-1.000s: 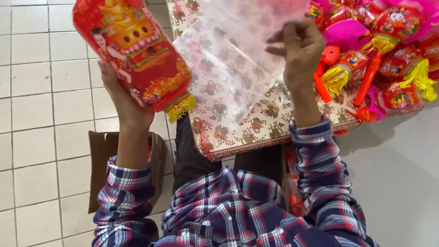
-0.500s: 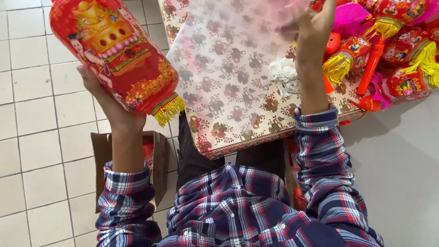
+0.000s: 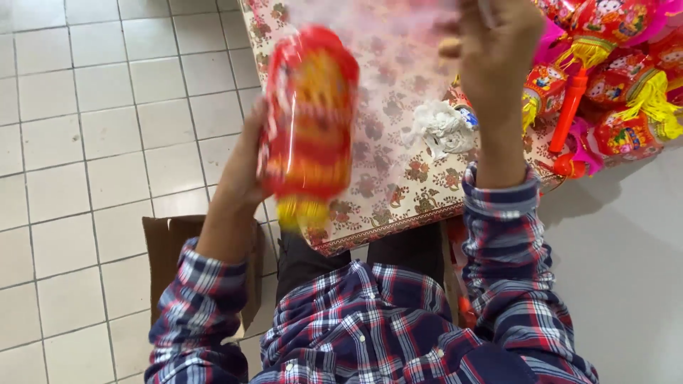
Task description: Assembling decorative red lanterns by gluing components together and then packing them into individual plastic bags.
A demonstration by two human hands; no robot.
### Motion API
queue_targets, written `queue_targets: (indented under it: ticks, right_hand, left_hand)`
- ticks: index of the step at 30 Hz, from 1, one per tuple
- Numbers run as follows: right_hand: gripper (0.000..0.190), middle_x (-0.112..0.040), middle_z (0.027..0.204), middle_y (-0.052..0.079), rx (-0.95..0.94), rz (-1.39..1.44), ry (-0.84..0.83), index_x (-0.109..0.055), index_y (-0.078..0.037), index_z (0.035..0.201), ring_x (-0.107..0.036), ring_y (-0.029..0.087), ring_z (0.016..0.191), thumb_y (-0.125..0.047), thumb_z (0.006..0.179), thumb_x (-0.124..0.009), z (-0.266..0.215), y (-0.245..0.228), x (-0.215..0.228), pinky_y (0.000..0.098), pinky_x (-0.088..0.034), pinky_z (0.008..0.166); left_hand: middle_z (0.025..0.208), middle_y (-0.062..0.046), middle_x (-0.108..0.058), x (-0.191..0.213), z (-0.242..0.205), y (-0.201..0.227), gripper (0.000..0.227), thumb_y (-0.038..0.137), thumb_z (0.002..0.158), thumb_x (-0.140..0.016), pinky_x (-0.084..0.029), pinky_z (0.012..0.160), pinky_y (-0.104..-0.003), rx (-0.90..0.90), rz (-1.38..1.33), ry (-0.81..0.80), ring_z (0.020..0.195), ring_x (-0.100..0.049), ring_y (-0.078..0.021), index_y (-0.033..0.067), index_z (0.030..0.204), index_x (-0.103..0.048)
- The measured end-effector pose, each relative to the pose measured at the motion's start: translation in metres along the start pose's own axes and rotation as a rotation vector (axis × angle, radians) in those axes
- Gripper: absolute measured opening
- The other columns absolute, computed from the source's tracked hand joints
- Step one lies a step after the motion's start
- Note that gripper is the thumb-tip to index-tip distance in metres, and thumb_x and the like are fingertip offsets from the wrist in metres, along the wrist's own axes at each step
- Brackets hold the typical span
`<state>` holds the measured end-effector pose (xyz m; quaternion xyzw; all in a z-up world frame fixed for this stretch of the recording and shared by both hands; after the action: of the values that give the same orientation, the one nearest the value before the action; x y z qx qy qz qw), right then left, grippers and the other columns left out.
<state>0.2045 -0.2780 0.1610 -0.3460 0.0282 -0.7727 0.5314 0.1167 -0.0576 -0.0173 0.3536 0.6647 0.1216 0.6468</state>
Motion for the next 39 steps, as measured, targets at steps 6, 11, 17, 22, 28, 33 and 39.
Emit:
queue_targets:
  ticks: [6,11,17,22,28,33,39]
  right_hand:
    - [0.024,-0.057,0.126,0.023,0.329,0.314,0.259,-0.054,0.003,0.128,-0.063,0.044,0.113,-0.002,0.110,-0.040,-0.023,-0.035,0.050,0.0506,-0.061,0.083]
    - [0.045,-0.061,0.133,0.010,0.456,0.600,0.223,-0.064,-0.003,0.107,-0.063,0.027,0.123,-0.047,0.101,-0.057,-0.069,-0.052,0.034,0.0563,-0.056,0.112]
    - [0.055,-0.057,0.138,0.025,0.353,0.539,-0.322,-0.067,-0.004,0.116,-0.056,0.032,0.136,-0.055,0.098,-0.058,-0.126,-0.034,-0.019,0.0715,-0.037,0.128]
    - [0.025,-0.068,0.134,0.016,0.346,-0.130,-0.512,-0.071,-0.015,0.117,-0.073,0.039,0.101,-0.029,0.099,-0.061,-0.144,-0.031,-0.040,0.0474,-0.062,0.070]
    - [0.034,-0.063,0.137,0.013,0.291,-0.648,-0.584,-0.072,-0.027,0.134,-0.072,0.025,0.087,-0.027,0.102,-0.059,-0.130,-0.041,-0.051,0.0289,-0.062,0.051]
    - [0.036,-0.070,0.124,0.001,0.434,-0.777,-0.501,-0.076,-0.025,0.122,-0.060,0.024,0.116,-0.022,0.087,-0.067,-0.164,-0.016,-0.064,0.0340,-0.052,0.086]
    - [0.043,-0.077,0.115,0.010,0.345,-0.694,-0.752,-0.069,-0.029,0.133,-0.065,0.034,0.126,-0.046,0.095,-0.059,-0.169,-0.031,-0.081,0.0568,-0.034,0.116]
  left_hand:
    - [0.106,-0.010,-0.072,0.038,0.055,0.067,0.059,0.052,0.078,-0.066,-0.064,0.086,-0.049,-0.583,0.070,0.130,0.100,-0.073,-0.0308,0.0076,0.117,-0.063]
    - [0.124,-0.020,-0.072,0.087,0.015,0.120,0.084,0.071,0.086,-0.052,-0.065,0.096,-0.062,-1.014,0.004,0.234,0.114,-0.073,-0.0412,0.0074,0.141,-0.054]
    - [0.123,-0.016,-0.069,0.082,-0.050,0.109,0.097,0.063,0.061,-0.078,-0.063,0.099,-0.051,-0.786,-0.193,0.269,0.111,-0.070,-0.0323,0.0052,0.136,-0.057]
    - [0.124,-0.015,-0.069,0.094,-0.076,0.104,0.094,0.062,0.064,-0.078,-0.064,0.099,-0.050,-0.747,-0.098,0.209,0.112,-0.070,-0.0313,0.0057,0.136,-0.057]
    - [0.125,-0.013,-0.069,0.090,-0.089,0.103,0.090,0.061,0.068,-0.078,-0.064,0.099,-0.048,-0.724,0.012,0.126,0.113,-0.071,-0.0301,0.0063,0.136,-0.057]
    - [0.125,-0.013,-0.069,0.081,-0.099,0.091,0.087,0.060,0.071,-0.078,-0.065,0.099,-0.047,-0.715,0.085,0.063,0.113,-0.071,-0.0292,0.0068,0.136,-0.057]
    - [0.126,-0.011,-0.069,0.058,-0.112,0.060,0.083,0.059,0.075,-0.078,-0.065,0.099,-0.046,-0.679,0.189,-0.026,0.114,-0.071,-0.0280,0.0074,0.137,-0.057]
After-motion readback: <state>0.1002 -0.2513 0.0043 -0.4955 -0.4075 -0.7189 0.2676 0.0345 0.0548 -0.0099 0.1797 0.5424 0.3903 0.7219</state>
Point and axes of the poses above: each hand's wrist, its own z-axis towards the middle knuckle, its own x-axis out of the back of the hand, y = z × x, the point moved 10 cm from there along z, towards the middle knuckle
